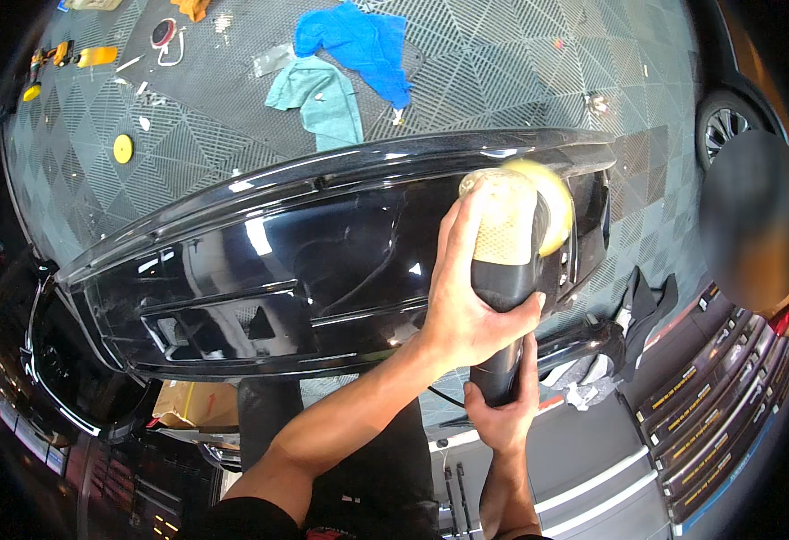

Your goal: The person uses a dual-action polisher with a yellow pad to buff the surface of a detached black car bumper. The person moves the tool systematically across the bumper's contours, including the grille area and side edges, in a workshop setting.

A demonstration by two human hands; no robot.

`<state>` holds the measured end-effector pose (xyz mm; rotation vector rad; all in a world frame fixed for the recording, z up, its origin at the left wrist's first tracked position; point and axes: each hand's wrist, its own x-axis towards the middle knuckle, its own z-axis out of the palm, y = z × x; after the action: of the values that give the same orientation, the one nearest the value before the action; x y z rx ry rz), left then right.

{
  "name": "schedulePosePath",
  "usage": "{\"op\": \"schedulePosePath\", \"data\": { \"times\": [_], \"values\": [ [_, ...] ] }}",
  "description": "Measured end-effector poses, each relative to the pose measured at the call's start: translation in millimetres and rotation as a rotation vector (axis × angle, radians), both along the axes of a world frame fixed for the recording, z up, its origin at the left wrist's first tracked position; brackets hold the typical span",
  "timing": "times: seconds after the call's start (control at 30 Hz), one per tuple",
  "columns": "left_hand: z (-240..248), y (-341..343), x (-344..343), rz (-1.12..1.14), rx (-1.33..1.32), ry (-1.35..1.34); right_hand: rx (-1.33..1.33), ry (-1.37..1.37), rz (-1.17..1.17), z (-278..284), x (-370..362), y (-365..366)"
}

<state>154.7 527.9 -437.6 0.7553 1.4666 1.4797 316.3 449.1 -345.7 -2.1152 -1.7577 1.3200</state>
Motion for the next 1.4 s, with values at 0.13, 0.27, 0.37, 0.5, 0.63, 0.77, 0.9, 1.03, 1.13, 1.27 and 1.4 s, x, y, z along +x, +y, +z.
{"op": "schedulePosePath", "data": {
  "times": [0.13, 0.27, 0.37, 0.5, 0.63, 0.77, 0.9, 1.03, 1.13, 1.27, 1.4],
  "values": [
    [26.3, -10.0, -20.4, 0.027, -0.086, 0.161, -0.095, 0.123, 0.047, 1.7, -13.0, 6.6],
    [42.6, -2.5, -26.3, -0.049, -0.133, 0.217, -0.275, 0.27, -0.147, 5.2, -19.0, 6.0],
    [42.8, 14.0, -17.8, -0.143, -0.025, 0.115, -0.275, 0.391, -0.374, 14.3, -16.2, 1.5],
    [43.6, 37.5, 1.9, -0.282, 0.075, 0.099, -0.107, 0.455, -0.465, 31.8, -22.1, 20.7],
    [41.3, 55.4, 8.9, -0.208, 0.103, 0.073, -0.139, 0.458, -0.392, 47.6, -13.1, 47.6],
    [38.2, 66.4, 10.4, -0.128, 0.077, 0.051, -0.119, 0.442, -0.36, 53.3, -17.8, 66.0],
    [36.8, 80.2, 13.2, -0.065, 0.078, 0.028, -0.15, 0.424, -0.384, 62.1, -21.2, 80.5],
    [44.6, 95.0, 22.0, -0.039, 0.029, -0.039, -0.142, 0.404, -0.422, 75.7, -24.2, 99.0],
    [48.1, 100.5, 27.8, -0.029, 0.004, -0.083, -0.162, 0.403, -0.419, 84.3, -23.8, 108.1],
    [46.6, 103.3, 23.1, -0.086, -0.053, -0.075, -0.154, 0.38, -0.409, 85.8, -26.1, 116.3],
    [48.9, 100.9, 13.4, -0.04, -0.105, -0.058, -0.188, 0.396, -0.384, 87.0, -31.4, 121.5]
  ]
}}
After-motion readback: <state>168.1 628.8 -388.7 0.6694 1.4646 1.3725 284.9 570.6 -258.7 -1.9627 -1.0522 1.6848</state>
